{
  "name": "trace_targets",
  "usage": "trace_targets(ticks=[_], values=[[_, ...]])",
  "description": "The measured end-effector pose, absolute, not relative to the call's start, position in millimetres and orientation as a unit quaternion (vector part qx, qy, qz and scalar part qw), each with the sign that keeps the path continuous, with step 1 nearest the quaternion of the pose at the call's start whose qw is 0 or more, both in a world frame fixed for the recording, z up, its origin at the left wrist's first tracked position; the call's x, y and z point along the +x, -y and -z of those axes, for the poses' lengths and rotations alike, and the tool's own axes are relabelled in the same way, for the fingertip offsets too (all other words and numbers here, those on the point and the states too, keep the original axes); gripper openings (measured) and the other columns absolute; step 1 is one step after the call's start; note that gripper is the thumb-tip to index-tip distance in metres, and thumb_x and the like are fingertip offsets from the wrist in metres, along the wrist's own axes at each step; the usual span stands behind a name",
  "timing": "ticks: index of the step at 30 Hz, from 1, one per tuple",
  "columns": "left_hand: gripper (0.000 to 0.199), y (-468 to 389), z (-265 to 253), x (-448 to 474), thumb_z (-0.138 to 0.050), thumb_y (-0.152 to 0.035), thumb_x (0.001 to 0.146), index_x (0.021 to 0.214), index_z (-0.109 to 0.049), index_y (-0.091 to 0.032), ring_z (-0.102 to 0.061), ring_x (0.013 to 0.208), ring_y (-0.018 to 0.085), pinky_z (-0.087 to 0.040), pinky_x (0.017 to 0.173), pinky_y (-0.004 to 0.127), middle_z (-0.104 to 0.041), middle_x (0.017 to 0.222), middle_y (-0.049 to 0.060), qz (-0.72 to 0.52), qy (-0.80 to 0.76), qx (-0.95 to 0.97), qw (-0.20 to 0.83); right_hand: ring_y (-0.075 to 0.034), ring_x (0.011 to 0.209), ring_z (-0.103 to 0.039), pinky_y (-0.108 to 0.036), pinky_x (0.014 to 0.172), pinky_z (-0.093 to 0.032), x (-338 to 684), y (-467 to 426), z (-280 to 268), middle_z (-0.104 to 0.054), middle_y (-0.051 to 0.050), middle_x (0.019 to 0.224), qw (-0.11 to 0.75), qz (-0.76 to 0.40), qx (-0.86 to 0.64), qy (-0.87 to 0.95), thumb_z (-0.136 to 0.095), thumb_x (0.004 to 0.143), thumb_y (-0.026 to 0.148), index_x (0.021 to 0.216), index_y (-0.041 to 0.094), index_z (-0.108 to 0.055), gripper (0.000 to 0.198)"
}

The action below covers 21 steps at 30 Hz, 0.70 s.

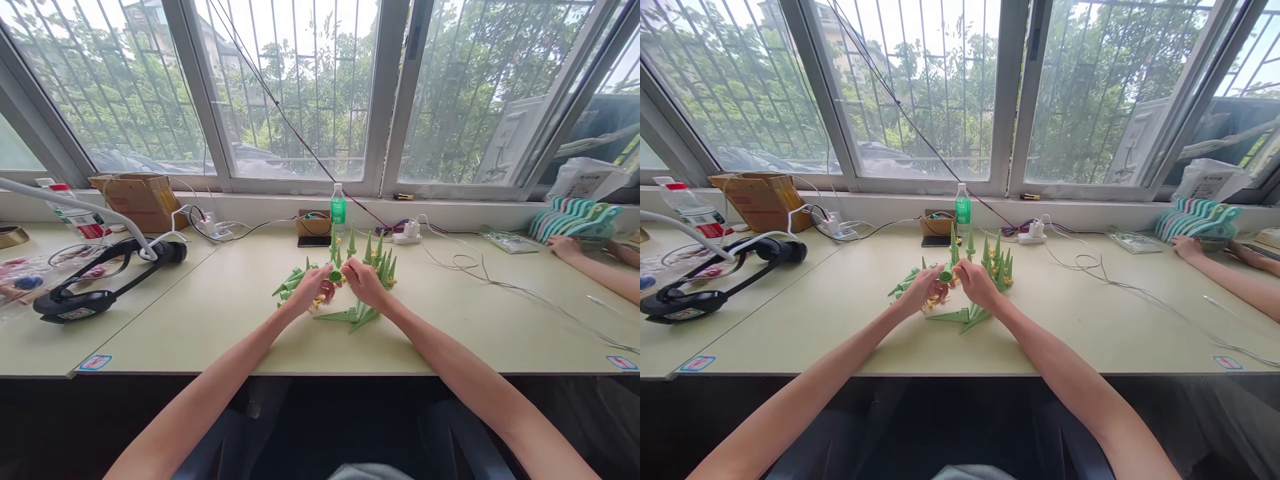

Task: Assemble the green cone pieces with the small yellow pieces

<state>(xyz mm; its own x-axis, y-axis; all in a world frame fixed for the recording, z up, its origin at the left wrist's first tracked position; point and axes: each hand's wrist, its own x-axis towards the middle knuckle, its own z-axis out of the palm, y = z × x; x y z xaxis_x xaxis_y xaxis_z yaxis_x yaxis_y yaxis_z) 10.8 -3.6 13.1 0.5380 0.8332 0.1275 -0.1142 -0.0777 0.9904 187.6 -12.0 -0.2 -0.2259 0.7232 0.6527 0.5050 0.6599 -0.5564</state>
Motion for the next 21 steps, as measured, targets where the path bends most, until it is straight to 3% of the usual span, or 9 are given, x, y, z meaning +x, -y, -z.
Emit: trace_targets(ticks=[5,21], values=[[0.045,1.1,-10.5,9.4,-0.056,-0.057,0.083,0.073,-0.054,-0.013,-0.051,0.043,0.011,-0.036,0.039,0.021,-0.054,0.052,0.002,-0.385,-0.297,0.648,0.585,-0.010,0.054,-0.039,-0.022,0.057,-0.033,187.8,12.0,-0.3,-0.050,0.002,0.063,0.479,-0.109,-0.396,0.776,-0.033,0.099,0.042,0.077,0.020,-0.046,0.034],[0.044,4.9,-12.3,8.7,-0.053,-0.055,0.086,0.068,-0.041,-0.017,-0.049,0.039,0.008,-0.033,0.040,0.018,-0.052,0.049,-0.003,-0.381,-0.306,0.730,0.478,-0.010,0.052,-0.035,-0.022,0.055,-0.031,189.6,11.2,-1.4,-0.047,0.003,0.061,0.461,-0.099,-0.407,0.782,-0.029,0.099,0.043,0.071,0.021,-0.040,0.037]])
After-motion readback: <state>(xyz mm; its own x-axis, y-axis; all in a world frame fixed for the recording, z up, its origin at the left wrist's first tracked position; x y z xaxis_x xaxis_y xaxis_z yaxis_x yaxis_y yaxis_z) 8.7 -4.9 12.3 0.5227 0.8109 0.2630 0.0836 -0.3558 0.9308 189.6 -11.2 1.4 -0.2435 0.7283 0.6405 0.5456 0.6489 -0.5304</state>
